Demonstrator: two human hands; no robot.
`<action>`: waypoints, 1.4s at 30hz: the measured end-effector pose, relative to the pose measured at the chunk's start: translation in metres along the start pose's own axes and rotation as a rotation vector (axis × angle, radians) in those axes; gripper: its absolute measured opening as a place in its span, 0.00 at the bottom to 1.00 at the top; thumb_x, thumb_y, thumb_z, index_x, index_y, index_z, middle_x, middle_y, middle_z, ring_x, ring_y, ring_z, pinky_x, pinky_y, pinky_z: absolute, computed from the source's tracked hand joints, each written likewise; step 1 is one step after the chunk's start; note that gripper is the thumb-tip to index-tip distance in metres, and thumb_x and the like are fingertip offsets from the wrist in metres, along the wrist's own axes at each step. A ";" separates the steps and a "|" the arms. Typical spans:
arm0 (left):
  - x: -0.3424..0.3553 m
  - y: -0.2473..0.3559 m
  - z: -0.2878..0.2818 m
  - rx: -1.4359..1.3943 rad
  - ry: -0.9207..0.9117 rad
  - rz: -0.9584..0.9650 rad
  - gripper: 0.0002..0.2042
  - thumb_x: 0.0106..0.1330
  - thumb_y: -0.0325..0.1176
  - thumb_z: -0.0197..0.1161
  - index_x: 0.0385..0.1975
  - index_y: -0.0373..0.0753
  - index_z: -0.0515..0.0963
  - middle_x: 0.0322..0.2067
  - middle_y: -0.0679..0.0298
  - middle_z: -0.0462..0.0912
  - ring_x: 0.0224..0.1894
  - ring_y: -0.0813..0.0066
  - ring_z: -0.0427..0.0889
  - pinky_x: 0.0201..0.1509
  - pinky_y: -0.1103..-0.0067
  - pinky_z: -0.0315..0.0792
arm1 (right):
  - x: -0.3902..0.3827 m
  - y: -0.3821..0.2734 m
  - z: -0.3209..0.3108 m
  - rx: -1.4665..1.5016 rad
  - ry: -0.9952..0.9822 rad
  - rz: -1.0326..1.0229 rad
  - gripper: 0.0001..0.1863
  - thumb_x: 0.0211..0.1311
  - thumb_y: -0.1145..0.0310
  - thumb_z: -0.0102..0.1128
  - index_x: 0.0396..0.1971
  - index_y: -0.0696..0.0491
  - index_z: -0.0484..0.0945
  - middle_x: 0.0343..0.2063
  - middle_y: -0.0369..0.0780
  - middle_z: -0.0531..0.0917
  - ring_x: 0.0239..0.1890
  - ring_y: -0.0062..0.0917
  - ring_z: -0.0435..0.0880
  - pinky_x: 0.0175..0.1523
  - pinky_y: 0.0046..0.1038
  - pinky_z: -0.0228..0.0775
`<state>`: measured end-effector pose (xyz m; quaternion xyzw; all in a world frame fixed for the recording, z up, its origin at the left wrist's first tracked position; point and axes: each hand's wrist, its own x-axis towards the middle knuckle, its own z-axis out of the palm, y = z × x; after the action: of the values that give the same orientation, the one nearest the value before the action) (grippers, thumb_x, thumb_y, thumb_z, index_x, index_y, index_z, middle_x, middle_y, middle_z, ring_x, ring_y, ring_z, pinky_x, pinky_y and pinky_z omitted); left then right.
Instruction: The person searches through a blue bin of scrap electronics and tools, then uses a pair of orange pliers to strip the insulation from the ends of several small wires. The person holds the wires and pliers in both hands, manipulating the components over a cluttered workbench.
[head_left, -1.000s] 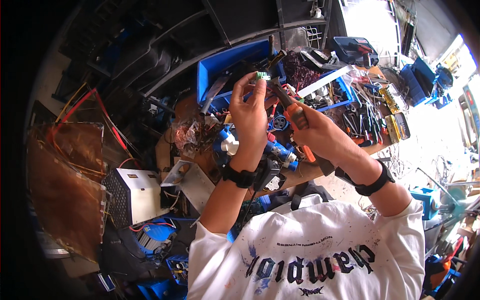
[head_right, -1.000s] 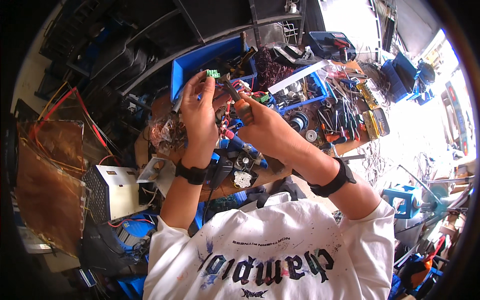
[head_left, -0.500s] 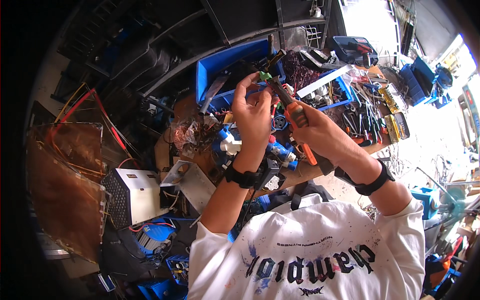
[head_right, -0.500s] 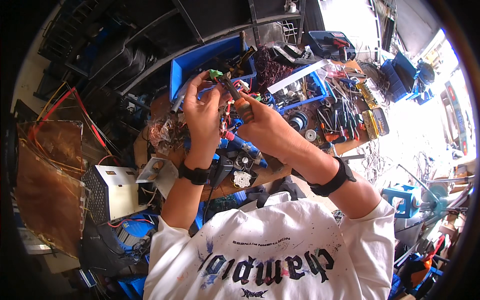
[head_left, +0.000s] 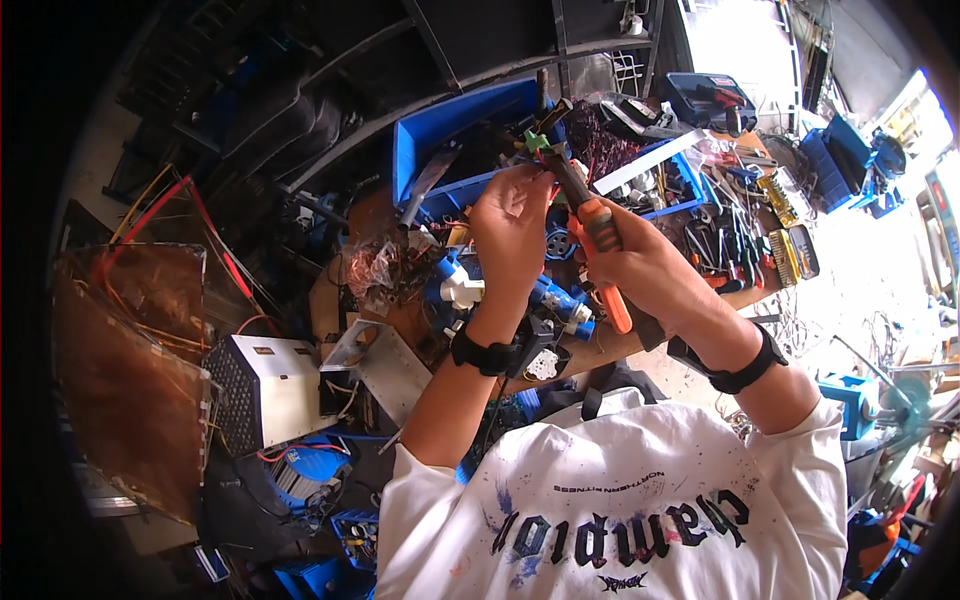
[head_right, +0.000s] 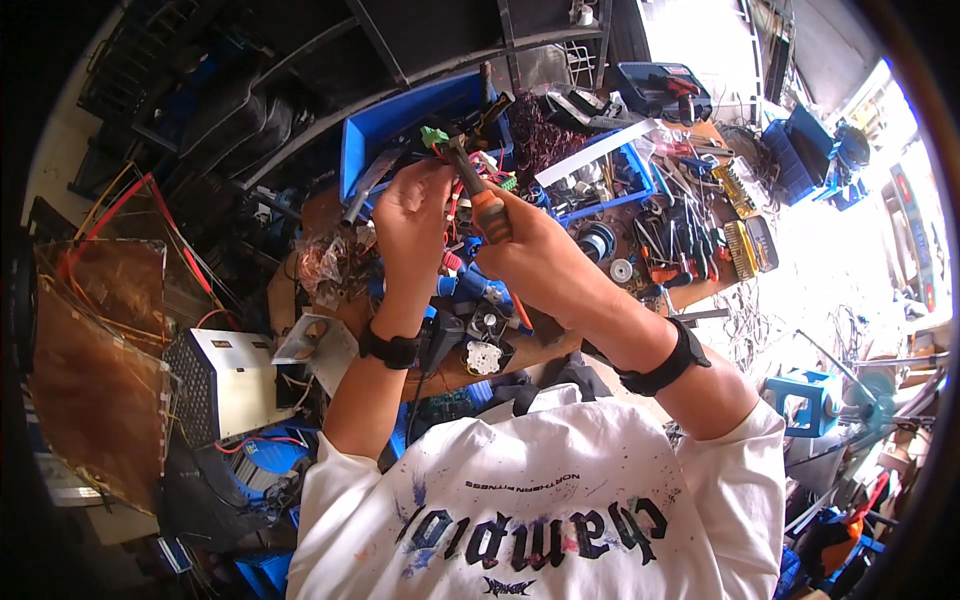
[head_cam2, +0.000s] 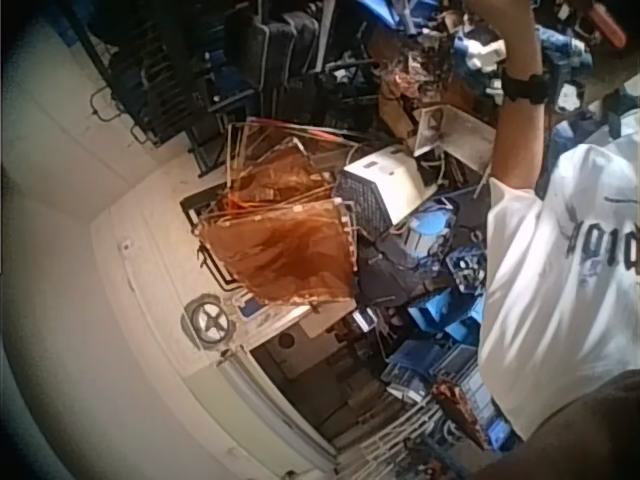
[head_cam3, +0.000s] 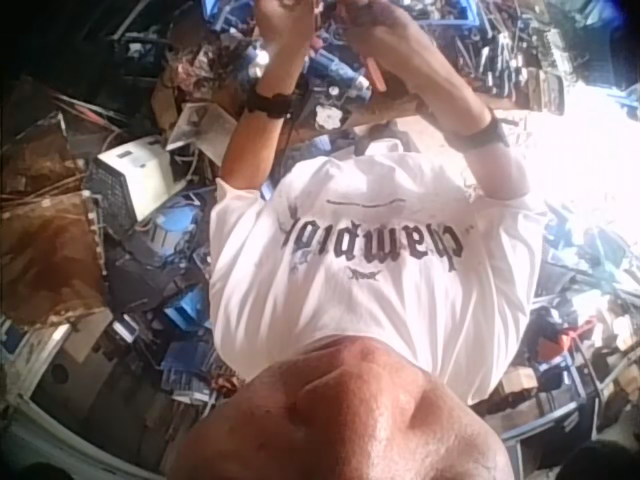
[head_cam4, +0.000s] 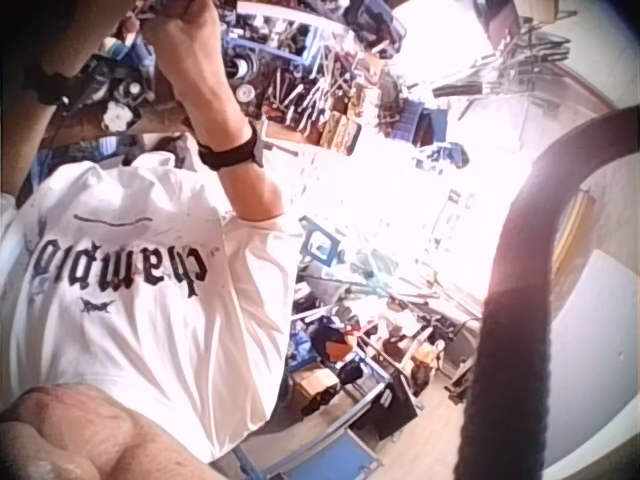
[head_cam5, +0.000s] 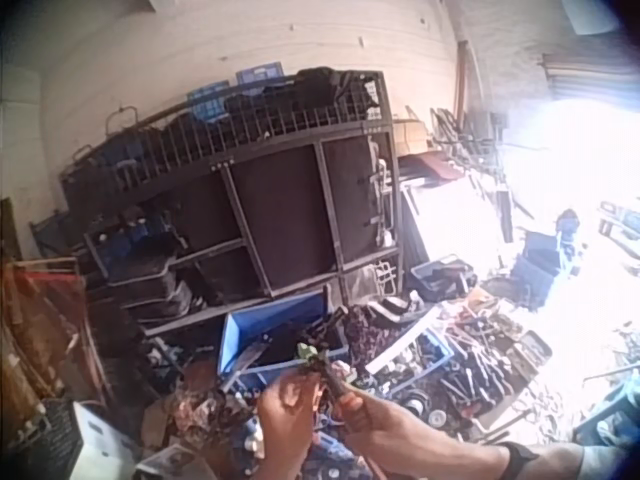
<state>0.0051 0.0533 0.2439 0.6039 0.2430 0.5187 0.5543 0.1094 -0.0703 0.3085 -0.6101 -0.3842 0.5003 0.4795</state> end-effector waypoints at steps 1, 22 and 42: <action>0.000 0.000 0.000 0.026 -0.006 0.004 0.08 0.65 0.28 0.63 0.39 0.31 0.76 0.35 0.59 0.83 0.36 0.77 0.82 0.45 0.81 0.74 | 0.000 0.004 0.000 0.014 0.012 0.000 0.26 0.49 0.79 0.53 0.54 0.55 0.72 0.31 0.33 0.75 0.32 0.15 0.73 0.40 0.18 0.68; 0.004 0.004 -0.010 0.834 -0.047 0.586 0.05 0.59 0.26 0.62 0.33 0.35 0.77 0.33 0.58 0.79 0.39 0.56 0.77 0.44 0.66 0.68 | 0.011 0.018 -0.006 0.106 -0.045 0.088 0.23 0.49 0.79 0.50 0.50 0.58 0.71 0.33 0.36 0.78 0.34 0.18 0.77 0.41 0.20 0.71; 0.003 -0.045 -0.019 0.782 0.031 0.420 0.04 0.58 0.25 0.64 0.32 0.35 0.76 0.32 0.57 0.79 0.36 0.54 0.78 0.40 0.66 0.70 | 0.065 0.081 0.005 -0.183 0.003 0.176 0.13 0.57 0.67 0.62 0.38 0.58 0.74 0.23 0.39 0.79 0.22 0.21 0.79 0.25 0.27 0.69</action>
<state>0.0020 0.0753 0.2005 0.7964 0.3015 0.4982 0.1631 0.1167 -0.0278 0.2146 -0.6834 -0.3727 0.5023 0.3765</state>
